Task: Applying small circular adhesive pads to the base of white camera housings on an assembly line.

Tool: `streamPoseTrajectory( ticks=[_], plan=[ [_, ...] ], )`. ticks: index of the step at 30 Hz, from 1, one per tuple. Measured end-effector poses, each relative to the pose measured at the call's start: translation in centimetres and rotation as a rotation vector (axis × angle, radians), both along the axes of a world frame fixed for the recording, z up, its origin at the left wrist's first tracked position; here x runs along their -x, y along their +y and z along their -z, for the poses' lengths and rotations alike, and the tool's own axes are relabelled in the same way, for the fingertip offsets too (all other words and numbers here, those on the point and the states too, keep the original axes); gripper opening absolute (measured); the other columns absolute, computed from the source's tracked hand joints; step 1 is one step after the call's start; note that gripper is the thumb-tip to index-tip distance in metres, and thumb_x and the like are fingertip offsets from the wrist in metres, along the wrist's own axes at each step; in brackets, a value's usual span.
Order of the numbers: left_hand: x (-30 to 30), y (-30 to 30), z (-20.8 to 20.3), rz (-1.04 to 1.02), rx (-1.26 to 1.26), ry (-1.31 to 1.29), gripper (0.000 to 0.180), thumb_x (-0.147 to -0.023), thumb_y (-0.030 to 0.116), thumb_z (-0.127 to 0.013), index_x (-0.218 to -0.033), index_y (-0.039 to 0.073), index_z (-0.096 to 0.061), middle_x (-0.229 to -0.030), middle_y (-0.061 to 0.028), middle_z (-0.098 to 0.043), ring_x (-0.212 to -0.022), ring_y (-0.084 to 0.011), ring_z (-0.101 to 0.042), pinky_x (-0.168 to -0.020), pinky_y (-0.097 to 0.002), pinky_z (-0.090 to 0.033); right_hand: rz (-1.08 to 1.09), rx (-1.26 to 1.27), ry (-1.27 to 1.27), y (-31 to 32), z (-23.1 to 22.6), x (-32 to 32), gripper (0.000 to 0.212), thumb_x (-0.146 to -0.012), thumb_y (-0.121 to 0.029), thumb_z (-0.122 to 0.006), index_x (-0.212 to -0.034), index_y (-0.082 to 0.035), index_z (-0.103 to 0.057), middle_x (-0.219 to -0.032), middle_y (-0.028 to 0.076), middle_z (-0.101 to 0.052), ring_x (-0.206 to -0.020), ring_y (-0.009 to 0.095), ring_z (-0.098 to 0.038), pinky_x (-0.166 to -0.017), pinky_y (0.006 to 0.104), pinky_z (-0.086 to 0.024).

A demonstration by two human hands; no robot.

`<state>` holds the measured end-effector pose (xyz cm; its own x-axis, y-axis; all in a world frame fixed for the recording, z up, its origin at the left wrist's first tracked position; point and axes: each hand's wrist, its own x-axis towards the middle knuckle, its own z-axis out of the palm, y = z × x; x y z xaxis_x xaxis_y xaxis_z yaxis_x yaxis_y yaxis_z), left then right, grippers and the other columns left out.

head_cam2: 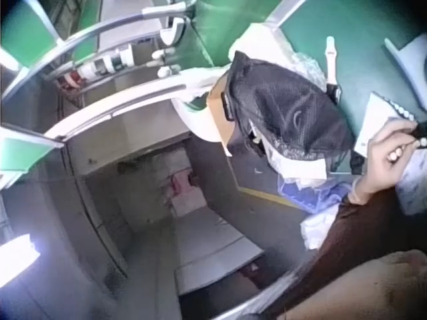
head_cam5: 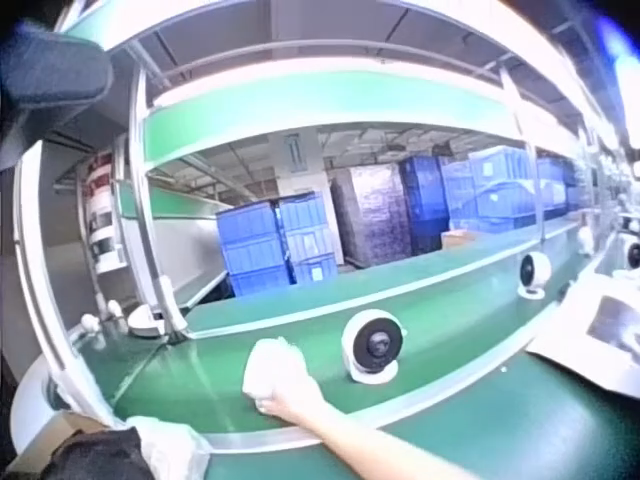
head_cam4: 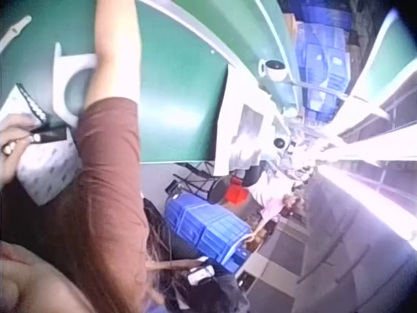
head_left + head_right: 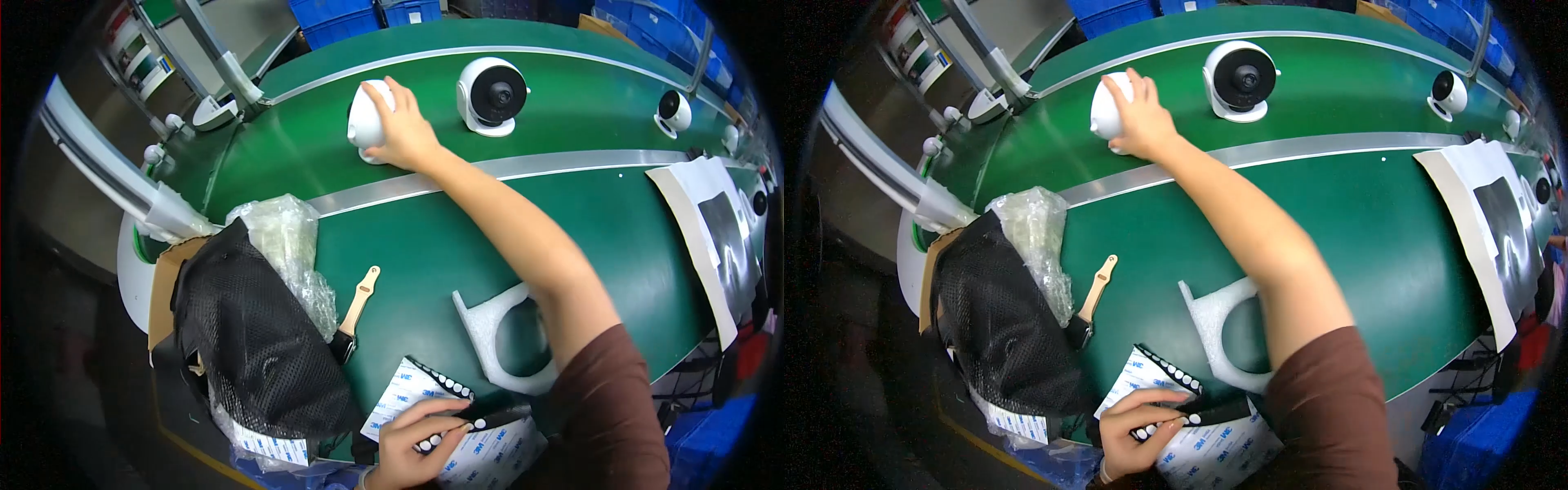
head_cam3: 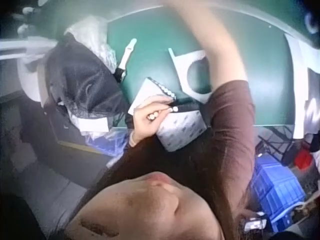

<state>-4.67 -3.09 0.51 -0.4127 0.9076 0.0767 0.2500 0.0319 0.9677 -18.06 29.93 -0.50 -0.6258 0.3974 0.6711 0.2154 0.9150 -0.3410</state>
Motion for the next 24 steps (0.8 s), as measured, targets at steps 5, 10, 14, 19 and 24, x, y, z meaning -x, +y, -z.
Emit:
streamPoseTrajectory(
  ticks=[5,10,14,19,24],
  plan=[
    [-0.1,0.5,1.1,0.011,-0.104,-0.007,0.007,-0.074,-0.003,-0.064,-0.08,-0.003,-0.064,-0.096,-0.0135,-0.063,-0.074,-0.0133,-0.06,-0.062,-0.0217,-0.046,-0.001,0.623,0.06,1.6,-4.1,-4.5,0.115,-0.046,-0.052,-0.078,-0.127,0.006,-0.021,-0.114,0.026,-0.048,-0.103,0.036,-0.052,-0.086,0.0406,-0.046],
    [0.1,0.3,0.9,-0.039,-0.159,0.003,0.009,-0.073,-0.004,-0.063,-0.081,-0.004,-0.065,-0.096,-0.0172,-0.064,-0.08,-0.0177,-0.063,-0.07,-0.0256,-0.049,-0.38,1.209,-0.214,-4.7,-8.0,-18.1,0.062,-0.071,-0.054,-0.058,-0.115,-0.011,-0.054,-0.106,0.011,-0.057,-0.094,0.021,-0.056,-0.07,0.0349,-0.048],
    [-0.6,0.8,0.2,-0.103,-0.224,0.177,0.01,-0.068,-0.002,-0.065,-0.078,-0.002,-0.067,-0.115,-0.0233,-0.054,-0.082,-0.0201,-0.063,-0.069,-0.0246,-0.048,-0.296,1.115,-0.449,-8.4,-7.1,-24.9,0.06,-0.072,-0.051,-0.055,-0.112,-0.007,-0.054,-0.095,0.009,-0.059,-0.082,0.014,-0.057,-0.057,0.0287,-0.046],
    [-2.0,2.2,0.1,0.036,-0.272,0.307,0.009,-0.067,0.002,-0.068,-0.076,0.002,-0.067,-0.112,-0.019,-0.056,-0.088,-0.0274,-0.061,-0.073,-0.0309,-0.047,-0.076,0.403,-0.397,-10.7,-4.1,-27.3,0.057,-0.084,-0.05,-0.044,-0.11,0.0,-0.056,-0.105,0.022,-0.054,-0.111,0.032,-0.039,-0.095,0.0362,-0.031],
    [-2.3,0.4,-1.6,-0.02,-0.205,0.286,0.012,-0.068,-0.002,-0.067,-0.08,-0.002,-0.067,-0.075,-0.0099,-0.062,-0.064,-0.0139,-0.058,-0.056,-0.0218,-0.043,-0.1,0.554,-0.236,-11.3,-6.0,-27.3,0.039,-0.09,-0.031,-0.042,-0.1,0.003,-0.058,-0.1,0.018,-0.058,-0.094,0.03,-0.053,-0.084,0.037,-0.04]
  ],
)
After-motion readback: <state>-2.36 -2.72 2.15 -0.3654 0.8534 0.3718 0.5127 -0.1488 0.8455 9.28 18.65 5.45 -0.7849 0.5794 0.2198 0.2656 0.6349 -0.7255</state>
